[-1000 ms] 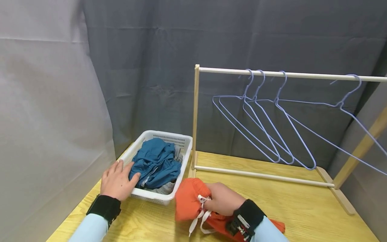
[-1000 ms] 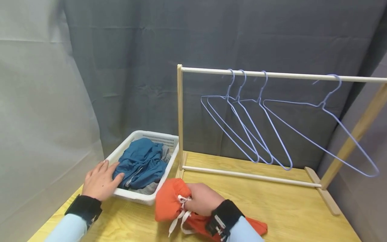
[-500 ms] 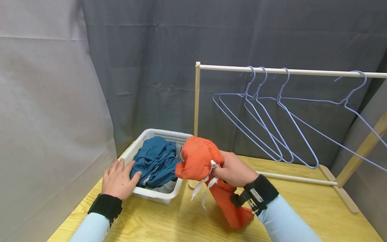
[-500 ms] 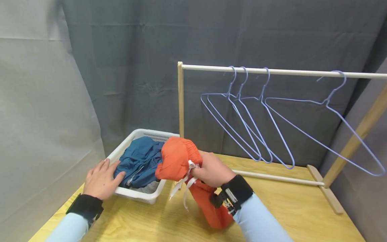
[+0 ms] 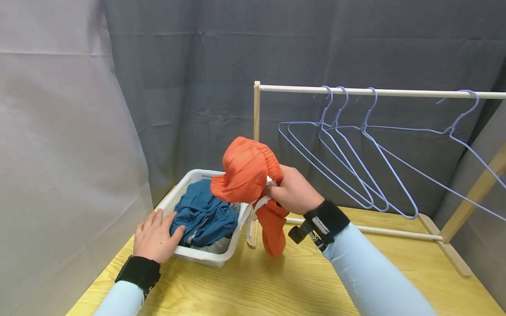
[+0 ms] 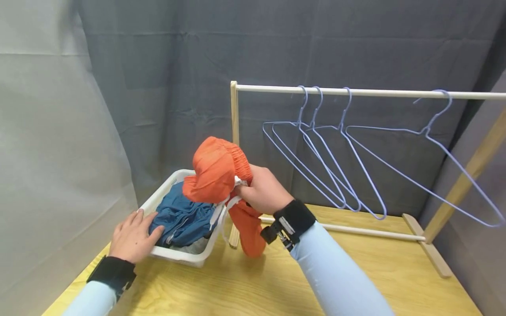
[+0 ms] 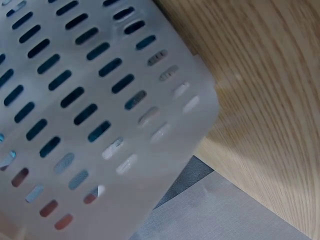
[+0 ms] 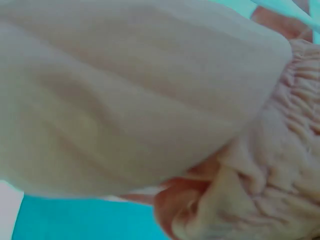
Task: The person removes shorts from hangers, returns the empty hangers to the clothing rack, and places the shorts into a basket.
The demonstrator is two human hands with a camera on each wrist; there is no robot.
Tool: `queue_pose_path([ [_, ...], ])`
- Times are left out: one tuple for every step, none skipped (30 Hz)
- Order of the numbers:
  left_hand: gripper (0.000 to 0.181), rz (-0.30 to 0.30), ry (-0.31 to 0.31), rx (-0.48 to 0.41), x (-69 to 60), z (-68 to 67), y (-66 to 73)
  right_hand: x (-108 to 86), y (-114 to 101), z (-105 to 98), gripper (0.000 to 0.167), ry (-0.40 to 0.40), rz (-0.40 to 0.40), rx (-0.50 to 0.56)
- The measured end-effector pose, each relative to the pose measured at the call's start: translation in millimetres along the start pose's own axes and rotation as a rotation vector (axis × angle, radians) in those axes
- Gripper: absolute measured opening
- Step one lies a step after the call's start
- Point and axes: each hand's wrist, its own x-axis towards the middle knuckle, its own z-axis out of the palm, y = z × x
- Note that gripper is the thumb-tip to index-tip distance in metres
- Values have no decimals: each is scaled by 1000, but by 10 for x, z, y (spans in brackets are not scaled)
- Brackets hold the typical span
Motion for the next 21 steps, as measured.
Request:
queue_pose_path([
  [61, -3, -2, 0, -4, 1, -3, 38, -24, -7, 19, 12, -9, 0],
  [61, -4, -1, 2, -5, 8, -9, 74, -51, -15, 20, 20, -14, 0],
  [61, -4, 1, 3, -7, 13, -13, 108, -77, -24, 22, 25, -21, -3],
  [61, -4, 3, 3, -7, 15, -15, 140, -105, -34, 22, 32, -24, -8],
  [60, -2, 4, 2, -6, 18, -15, 173, -131, -44, 22, 34, -24, -12],
  [60, -1, 4, 1, -5, 21, -14, 209, -156, -54, 22, 38, -27, -17],
  [60, 1, 4, 3, -2, 24, -19, 248, -185, -63, 22, 39, -29, -20],
  [60, 1, 3, 3, 1, 22, -21, 290, -213, -72, 22, 41, -33, -22],
  [60, 1, 1, 2, 2, 18, -20, 335, -239, -82, 23, 46, -41, -28],
  [60, 2, -1, 1, 3, 14, -22, 382, -267, -91, 23, 52, -44, -30],
  [61, 2, -5, 1, 2, 11, -24, 431, -293, -98, 23, 62, -49, -31],
  [61, 1, -7, 0, -2, 4, -22, 483, -318, -102, 23, 76, -53, -34],
  [60, 1, -8, 0, -6, -4, -20, 535, -344, -109, 24, 89, -54, -36],
  [60, -1, -11, -3, -13, -11, -17, 585, -367, -115, 24, 105, -55, -36],
  [61, 0, -12, -4, -18, -14, -15, 636, -387, -120, 23, 123, -55, -37],
  [61, 0, -12, -4, -24, -14, -15, 685, -405, -123, 22, 142, -54, -36],
  [61, -1, -12, -4, -28, -11, -16, 730, -421, -124, 21, 158, -51, -34],
  [61, -1, -11, -4, -33, -8, -15, 772, -437, -123, 21, 176, -52, -31],
  [61, -2, -10, -4, -38, -2, -14, 810, -452, -124, 19, 195, -50, -32],
  [61, -1, -7, -5, -43, 4, -12, 842, -463, -120, 18, 214, -50, -25],
  [61, -1, -5, -4, -48, 11, -13, 871, -472, -113, 16, 232, -48, -24],
])
